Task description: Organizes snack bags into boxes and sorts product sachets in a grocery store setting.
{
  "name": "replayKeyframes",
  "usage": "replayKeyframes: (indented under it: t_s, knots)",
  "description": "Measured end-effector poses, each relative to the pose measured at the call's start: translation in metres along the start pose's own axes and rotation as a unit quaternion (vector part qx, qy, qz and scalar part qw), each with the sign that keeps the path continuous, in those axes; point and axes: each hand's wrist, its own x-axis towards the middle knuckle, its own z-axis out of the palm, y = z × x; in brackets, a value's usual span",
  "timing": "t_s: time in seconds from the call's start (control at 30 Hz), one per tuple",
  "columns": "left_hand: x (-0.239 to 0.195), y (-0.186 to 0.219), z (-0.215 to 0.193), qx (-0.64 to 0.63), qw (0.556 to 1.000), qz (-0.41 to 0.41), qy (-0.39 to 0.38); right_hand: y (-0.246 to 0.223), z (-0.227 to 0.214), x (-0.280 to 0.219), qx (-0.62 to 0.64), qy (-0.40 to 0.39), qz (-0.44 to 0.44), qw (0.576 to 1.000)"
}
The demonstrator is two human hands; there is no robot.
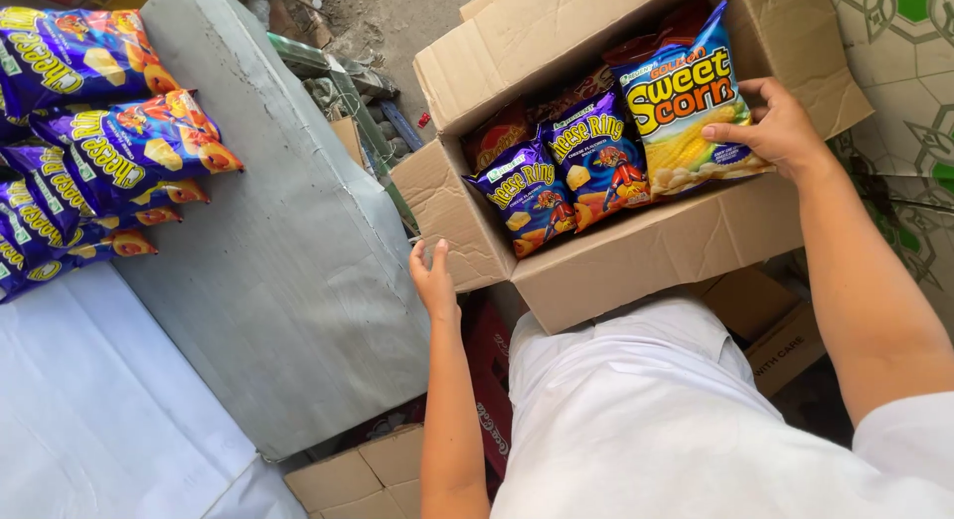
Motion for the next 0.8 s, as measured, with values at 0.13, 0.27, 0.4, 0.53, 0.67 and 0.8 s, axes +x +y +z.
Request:
replayKeyframes:
  t_s: [0.13,0.27,0.4,0.53,0.67,0.8]
  knots:
    - [0.010,-0.029,-0.008,0.050,0.998,-0.032,0.023,0.015,-0.003,0.021,0.007,-0.038,0.055,0.998]
    - [0.033,-0.084,-0.010,-0.030,0.996,-0.084,-0.025,0.036,-0.005,0.028,0.042,-0.066,0.085,0.993]
    - [0.026,-0.078,-0.015,-0.068,0.993,-0.085,-0.042,0.052,-0.013,0.029,-0.025,-0.038,-0.008,0.999]
    - [-0.023,-0.008,-0.030,0.038,0.997,-0.073,-0.011,0.054,-0.037,-0.013,-0.167,0.099,-0.137,0.971]
    - [-0.057,0.015,-0.037,-0.019,0.999,0.041,0.011,0.059,-0.056,-0.047,0.010,0.270,-0.051,0.961]
    - [-0.066,0.007,-0.008,-0.026,0.993,0.107,-0.039,0.100,-0.078,-0.031,0.157,0.372,0.076,0.912]
